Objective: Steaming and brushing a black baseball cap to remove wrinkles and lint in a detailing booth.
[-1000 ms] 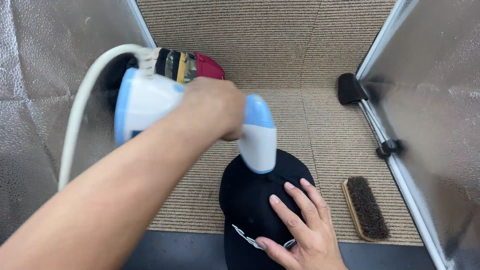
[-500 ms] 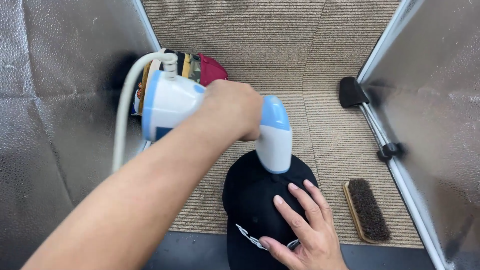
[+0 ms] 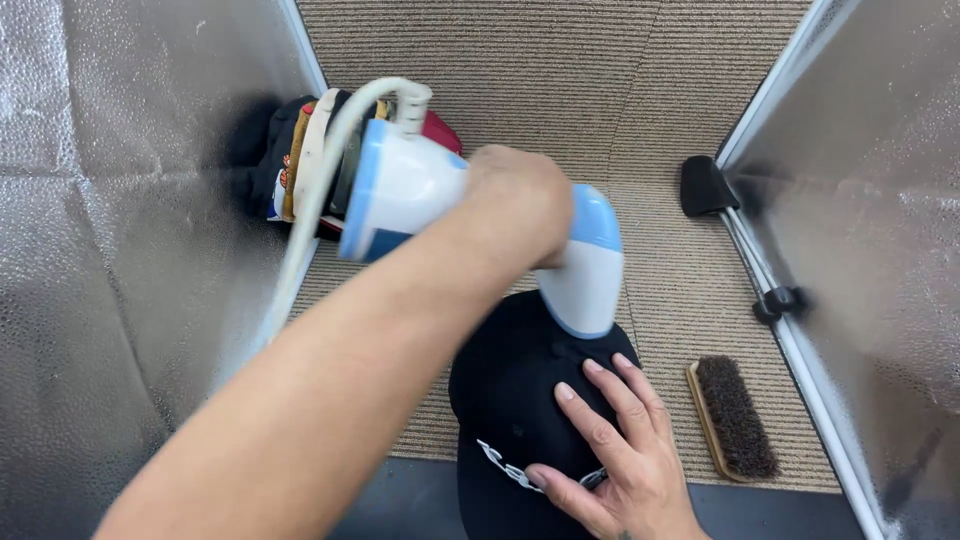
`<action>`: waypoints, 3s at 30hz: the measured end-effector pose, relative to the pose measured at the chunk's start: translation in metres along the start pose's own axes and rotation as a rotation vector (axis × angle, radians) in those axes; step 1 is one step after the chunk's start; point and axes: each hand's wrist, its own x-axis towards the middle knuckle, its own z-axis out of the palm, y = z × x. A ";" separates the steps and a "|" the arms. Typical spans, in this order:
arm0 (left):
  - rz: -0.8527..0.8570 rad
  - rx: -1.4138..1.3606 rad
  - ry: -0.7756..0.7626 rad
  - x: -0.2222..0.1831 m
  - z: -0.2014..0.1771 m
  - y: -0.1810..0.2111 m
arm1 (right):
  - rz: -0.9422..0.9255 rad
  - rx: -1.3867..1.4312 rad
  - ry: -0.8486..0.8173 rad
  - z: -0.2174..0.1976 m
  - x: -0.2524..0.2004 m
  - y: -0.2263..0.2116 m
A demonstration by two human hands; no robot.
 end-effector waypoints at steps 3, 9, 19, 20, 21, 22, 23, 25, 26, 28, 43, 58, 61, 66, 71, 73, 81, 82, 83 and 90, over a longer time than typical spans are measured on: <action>-0.061 0.022 -0.008 -0.017 0.016 -0.034 | -0.006 0.004 0.006 0.000 0.000 0.000; -0.123 -0.055 -0.123 -0.062 0.034 -0.076 | 0.035 0.017 0.015 0.000 0.001 -0.006; 0.006 -0.006 0.031 -0.027 0.011 -0.023 | 0.008 0.020 0.042 0.002 0.000 -0.002; 0.031 0.026 0.043 -0.021 0.007 -0.013 | 0.010 0.015 0.041 0.003 -0.001 -0.002; 0.056 0.057 0.056 -0.015 0.004 -0.003 | 0.012 0.011 0.040 0.003 -0.001 -0.001; 0.058 0.058 0.058 -0.011 0.000 0.006 | 0.013 0.008 0.043 0.003 0.000 -0.001; 0.075 0.051 0.064 -0.007 -0.003 0.014 | 0.021 0.000 0.037 0.003 0.000 -0.002; 0.093 0.035 0.061 -0.003 -0.008 0.028 | 0.030 -0.005 0.020 0.001 -0.001 -0.002; 0.109 0.052 0.033 -0.002 -0.012 0.031 | 0.042 0.005 0.010 0.001 -0.001 -0.002; 0.121 0.068 0.008 -0.002 -0.014 0.031 | 0.048 0.015 0.002 0.000 0.000 -0.002; -0.099 -0.045 -0.089 -0.058 0.036 -0.072 | 0.030 0.035 0.029 0.001 0.001 -0.006; 0.113 0.048 0.054 0.003 -0.011 0.028 | 0.064 0.007 -0.028 -0.005 0.003 -0.005; 0.048 -0.030 0.061 -0.002 0.005 0.004 | 0.017 0.013 -0.025 -0.007 0.003 -0.003; -0.075 -0.038 -0.011 -0.045 0.033 -0.063 | -0.006 0.008 0.024 -0.004 0.005 -0.005; -0.132 -0.126 -0.068 -0.095 0.067 -0.089 | 0.009 0.028 0.038 -0.003 0.003 -0.009; -0.140 -0.152 -0.049 -0.095 0.073 -0.087 | -0.011 0.040 0.044 -0.002 0.004 -0.008; -0.077 -0.186 0.168 -0.065 0.061 -0.053 | 0.085 0.058 -0.009 -0.015 0.019 -0.009; -0.080 -0.185 0.173 -0.071 0.072 -0.063 | 0.080 0.057 -0.005 -0.013 0.024 -0.005; -0.065 -0.247 0.224 -0.076 0.082 -0.072 | 0.098 -0.034 -0.011 -0.012 0.030 0.000; -0.228 -0.395 0.080 -0.134 0.155 -0.105 | 0.214 -0.024 -0.188 -0.006 0.076 0.026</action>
